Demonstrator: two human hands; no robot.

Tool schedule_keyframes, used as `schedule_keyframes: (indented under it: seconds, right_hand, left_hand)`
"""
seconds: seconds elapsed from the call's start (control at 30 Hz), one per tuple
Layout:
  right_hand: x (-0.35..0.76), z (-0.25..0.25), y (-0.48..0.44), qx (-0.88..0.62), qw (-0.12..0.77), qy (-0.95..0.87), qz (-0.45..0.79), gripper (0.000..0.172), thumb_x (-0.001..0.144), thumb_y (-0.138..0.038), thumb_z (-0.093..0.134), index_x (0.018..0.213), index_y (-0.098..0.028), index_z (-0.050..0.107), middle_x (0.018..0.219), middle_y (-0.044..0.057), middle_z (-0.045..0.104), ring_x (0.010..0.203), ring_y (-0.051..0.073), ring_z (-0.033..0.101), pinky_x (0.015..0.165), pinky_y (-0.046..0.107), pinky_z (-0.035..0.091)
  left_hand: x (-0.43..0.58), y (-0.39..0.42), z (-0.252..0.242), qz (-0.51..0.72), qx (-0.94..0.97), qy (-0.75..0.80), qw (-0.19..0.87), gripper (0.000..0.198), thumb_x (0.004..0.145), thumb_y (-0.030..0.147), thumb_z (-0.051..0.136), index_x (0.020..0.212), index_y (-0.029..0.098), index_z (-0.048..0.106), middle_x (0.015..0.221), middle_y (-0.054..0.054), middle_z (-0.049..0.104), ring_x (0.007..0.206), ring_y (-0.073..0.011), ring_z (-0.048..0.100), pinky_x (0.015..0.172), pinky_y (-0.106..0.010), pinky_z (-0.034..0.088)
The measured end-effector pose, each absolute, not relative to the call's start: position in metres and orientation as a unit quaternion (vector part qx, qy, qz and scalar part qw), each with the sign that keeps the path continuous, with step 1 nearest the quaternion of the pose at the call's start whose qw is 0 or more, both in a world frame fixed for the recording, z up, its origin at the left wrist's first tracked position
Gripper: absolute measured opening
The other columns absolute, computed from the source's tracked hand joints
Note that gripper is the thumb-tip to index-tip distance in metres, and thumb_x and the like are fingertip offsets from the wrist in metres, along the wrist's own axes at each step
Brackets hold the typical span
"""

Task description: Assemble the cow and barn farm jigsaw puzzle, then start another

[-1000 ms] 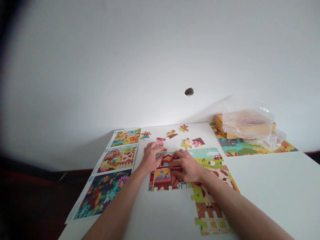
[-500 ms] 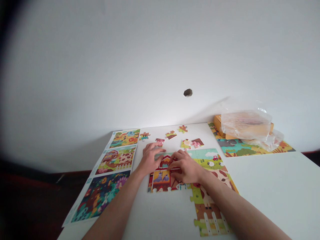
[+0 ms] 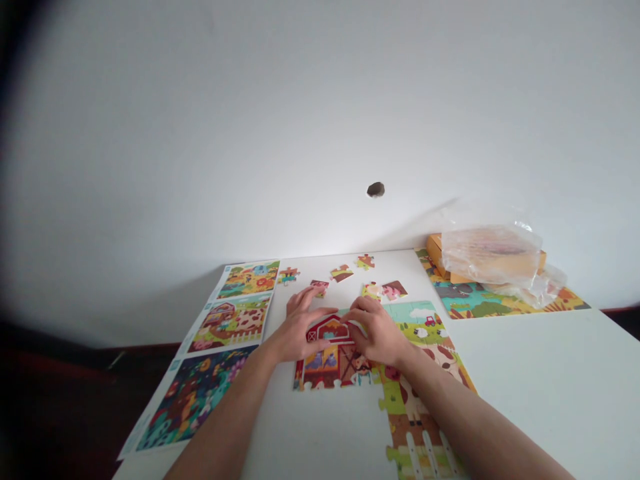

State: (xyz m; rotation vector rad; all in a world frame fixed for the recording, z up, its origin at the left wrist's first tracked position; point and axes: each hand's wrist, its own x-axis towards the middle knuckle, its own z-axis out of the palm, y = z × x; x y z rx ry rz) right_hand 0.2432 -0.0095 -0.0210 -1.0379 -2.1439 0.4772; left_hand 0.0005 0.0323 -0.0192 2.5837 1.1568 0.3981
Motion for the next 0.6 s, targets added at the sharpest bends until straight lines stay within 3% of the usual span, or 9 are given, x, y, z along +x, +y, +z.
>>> schedule_keyframes:
  seconds: [0.13, 0.47, 0.6]
  right_hand:
    - [0.2441, -0.0271, -0.0072, -0.393, 0.323, -0.844, 0.169, 0.026, 0.08, -0.005, 0.057, 0.09, -0.021, 0.074, 0.085, 0.005, 0.059, 0.082, 0.019, 0.055, 0.076, 0.033, 0.043]
    - [0.2429, -0.0263, -0.0085, -0.395, 0.331, -0.841, 0.164, 0.026, 0.082, -0.006, 0.053, 0.093, -0.019, 0.073, 0.082, 0.005, 0.061, 0.078, 0.018, 0.056, 0.072, 0.03, 0.041]
    - [0.2443, -0.0252, -0.0085, -0.382, 0.289, -0.862, 0.168, 0.027, 0.078, -0.005, 0.053, 0.088, -0.02, 0.073, 0.079, 0.004, 0.061, 0.075, 0.017, 0.056, 0.073, 0.031, 0.041]
  left_hand:
    - [0.0003, 0.0314, -0.0188, 0.132, 0.893, 0.406, 0.142, 0.06, 0.07, 0.042, 0.079, 0.128, 0.036, 0.064, 0.159, -0.008, 0.023, 0.148, -0.0425, 0.017, 0.117, -0.067, 0.012]
    - [0.0013, 0.0294, -0.0185, 0.139, 0.895, 0.398, 0.143, 0.059, 0.07, 0.038, 0.079, 0.127, 0.038, 0.066, 0.157, -0.006, 0.029, 0.147, -0.0417, 0.019, 0.118, -0.066, 0.011]
    - [0.0005, 0.0293, -0.0192, 0.145, 0.899, 0.388, 0.141, 0.059, 0.07, 0.036, 0.079, 0.128, 0.038, 0.065, 0.155, -0.008, 0.034, 0.146, -0.0407, 0.021, 0.117, -0.066, 0.012]
